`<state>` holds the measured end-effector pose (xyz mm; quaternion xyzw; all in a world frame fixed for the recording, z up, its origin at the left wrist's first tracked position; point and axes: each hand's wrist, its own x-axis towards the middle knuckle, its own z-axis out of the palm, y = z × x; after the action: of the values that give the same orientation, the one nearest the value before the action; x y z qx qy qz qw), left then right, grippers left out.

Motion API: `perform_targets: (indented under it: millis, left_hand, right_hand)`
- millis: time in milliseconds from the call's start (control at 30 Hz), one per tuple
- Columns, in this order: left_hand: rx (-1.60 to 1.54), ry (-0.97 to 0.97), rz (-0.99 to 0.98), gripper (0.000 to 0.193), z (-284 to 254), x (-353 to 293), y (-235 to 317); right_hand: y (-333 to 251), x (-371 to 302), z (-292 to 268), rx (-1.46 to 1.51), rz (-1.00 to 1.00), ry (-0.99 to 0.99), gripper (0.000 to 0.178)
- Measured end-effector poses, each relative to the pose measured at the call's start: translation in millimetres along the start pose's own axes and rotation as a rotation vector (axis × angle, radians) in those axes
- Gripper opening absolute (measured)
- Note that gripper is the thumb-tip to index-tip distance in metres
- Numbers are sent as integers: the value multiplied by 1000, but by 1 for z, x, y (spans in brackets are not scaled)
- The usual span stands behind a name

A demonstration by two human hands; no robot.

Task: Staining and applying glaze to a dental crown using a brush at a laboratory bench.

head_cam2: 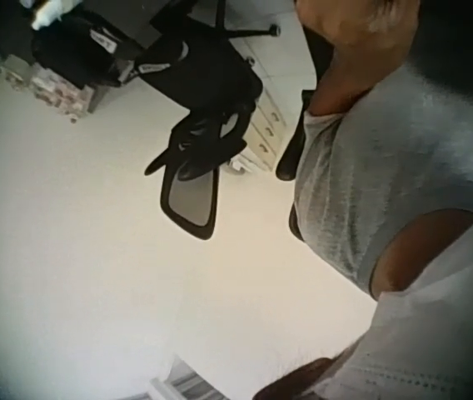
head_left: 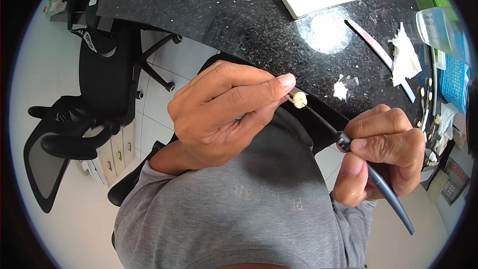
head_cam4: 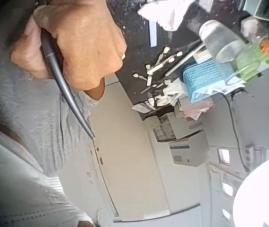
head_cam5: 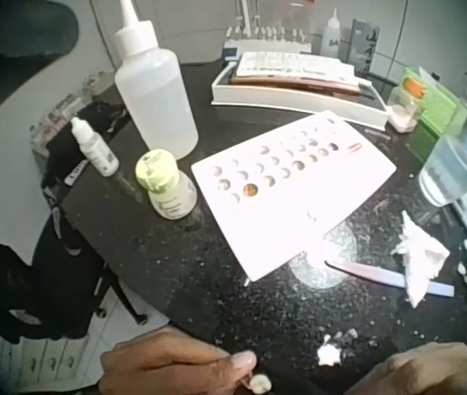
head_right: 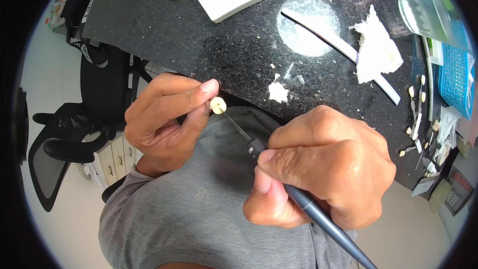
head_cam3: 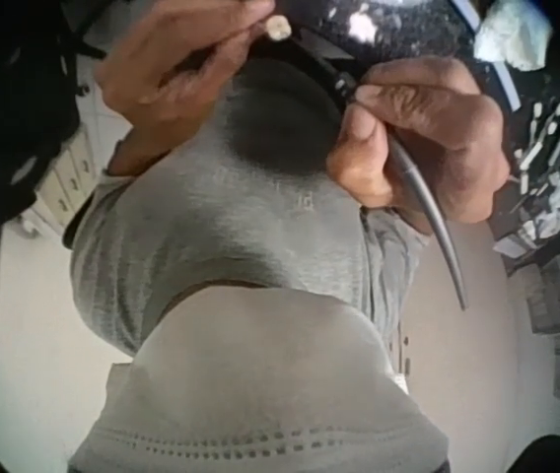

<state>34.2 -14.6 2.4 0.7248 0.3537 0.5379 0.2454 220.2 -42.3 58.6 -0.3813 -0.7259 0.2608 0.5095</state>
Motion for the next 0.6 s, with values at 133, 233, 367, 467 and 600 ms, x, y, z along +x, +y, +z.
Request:
perform_targets:
  millis: [133,233,367,467,600]
  left_hand:
    - [7,7,-10,33,0,0,0]
    - [-21,-62,-8,32,-7,0,0]
    - [-56,-142,-17,32,-11,0,0]
    - [-3,-14,-22,34,-2,0,-1]
    - [-13,-11,-18,34,-1,0,-3]
  right_hand:
    - [1,3,0,3,-3,-22,16]
    - [1,3,0,-2,-7,-39,16]
    - [2,2,-1,12,-10,-46,16]
    - [2,2,1,10,-10,-41,16]
    - [2,3,0,22,-10,-55,15]
